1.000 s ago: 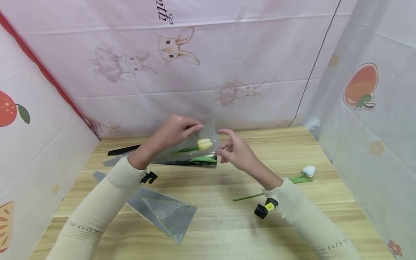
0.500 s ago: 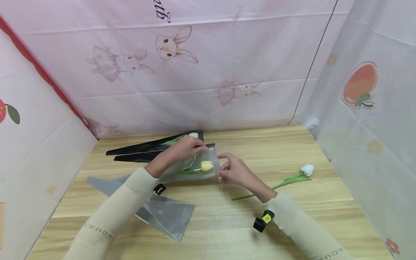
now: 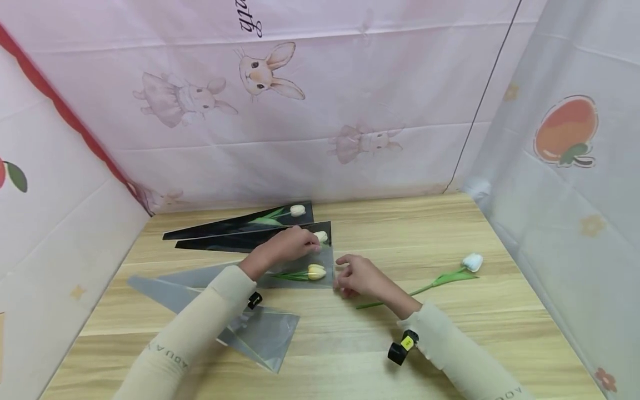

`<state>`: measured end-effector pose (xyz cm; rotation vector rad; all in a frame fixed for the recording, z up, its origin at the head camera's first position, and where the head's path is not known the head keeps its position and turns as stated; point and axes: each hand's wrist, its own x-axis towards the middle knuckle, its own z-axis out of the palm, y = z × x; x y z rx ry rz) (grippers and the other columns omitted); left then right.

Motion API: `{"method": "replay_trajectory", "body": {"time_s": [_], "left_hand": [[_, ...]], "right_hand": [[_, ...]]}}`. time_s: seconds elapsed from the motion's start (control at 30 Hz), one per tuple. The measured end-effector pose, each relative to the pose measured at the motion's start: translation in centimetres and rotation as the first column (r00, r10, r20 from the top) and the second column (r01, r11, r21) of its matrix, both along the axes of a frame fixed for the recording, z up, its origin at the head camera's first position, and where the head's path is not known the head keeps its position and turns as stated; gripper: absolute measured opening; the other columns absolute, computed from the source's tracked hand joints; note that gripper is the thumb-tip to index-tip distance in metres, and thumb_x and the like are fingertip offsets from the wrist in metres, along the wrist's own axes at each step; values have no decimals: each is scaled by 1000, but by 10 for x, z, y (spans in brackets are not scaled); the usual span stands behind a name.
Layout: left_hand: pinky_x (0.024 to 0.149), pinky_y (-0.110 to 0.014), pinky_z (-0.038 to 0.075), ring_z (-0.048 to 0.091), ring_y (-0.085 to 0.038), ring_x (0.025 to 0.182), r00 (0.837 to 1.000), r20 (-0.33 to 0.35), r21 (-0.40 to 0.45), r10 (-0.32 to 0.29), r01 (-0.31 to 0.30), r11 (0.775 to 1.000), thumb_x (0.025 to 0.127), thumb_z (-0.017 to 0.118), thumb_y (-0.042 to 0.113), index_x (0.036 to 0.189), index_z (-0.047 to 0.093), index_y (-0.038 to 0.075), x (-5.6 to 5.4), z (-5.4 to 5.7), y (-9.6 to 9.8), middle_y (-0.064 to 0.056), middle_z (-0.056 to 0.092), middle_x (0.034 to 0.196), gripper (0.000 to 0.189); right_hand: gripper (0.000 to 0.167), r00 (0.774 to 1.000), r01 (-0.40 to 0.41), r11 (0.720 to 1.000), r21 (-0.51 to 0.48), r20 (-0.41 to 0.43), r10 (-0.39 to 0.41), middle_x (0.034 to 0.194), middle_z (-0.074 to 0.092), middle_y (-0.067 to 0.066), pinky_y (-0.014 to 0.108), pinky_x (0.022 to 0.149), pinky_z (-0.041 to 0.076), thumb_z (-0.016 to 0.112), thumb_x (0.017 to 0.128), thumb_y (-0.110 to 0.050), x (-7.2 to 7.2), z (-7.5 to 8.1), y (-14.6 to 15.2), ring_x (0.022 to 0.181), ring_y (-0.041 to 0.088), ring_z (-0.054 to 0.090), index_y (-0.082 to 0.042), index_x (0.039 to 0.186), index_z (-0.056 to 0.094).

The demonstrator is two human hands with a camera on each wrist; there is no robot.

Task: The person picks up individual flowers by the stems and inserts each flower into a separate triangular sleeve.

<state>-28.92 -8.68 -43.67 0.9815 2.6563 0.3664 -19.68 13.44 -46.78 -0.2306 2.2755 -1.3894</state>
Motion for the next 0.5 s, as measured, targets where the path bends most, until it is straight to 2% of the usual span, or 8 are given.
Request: {"method": "replay_trajectory", "body": {"time_s": [0.13,0.33,0.5], "left_hand": [[70,-30,47,56,-10,71,999,-36,-26,14,-15,1000,106,62,33,99,79,22,-1,-5,0,9,70,84,22],[69,-32,50,60,-11,71,996,-82,-48,27,-31,998,105,63,32,95,78,21,0,-8,1,6,73,86,21],[68,-30,51,62,-8,72,991,-125,-61,55,-63,996,103,66,33,102,80,22,1,-10,1,7,77,95,18]], "right_hand": [[54,1000,-5,1000,19,0,5,95,77,13,34,67,62,69,94,-2,1,-1,1,71,17,72,11,143,50],[47,999,-23,997,73,-24,24,90,76,9,32,65,61,72,95,-9,2,-2,4,69,14,70,8,136,57],[42,998,-46,996,82,-35,49,90,76,10,33,65,61,71,97,-11,4,-1,10,69,16,70,8,133,60]]}}
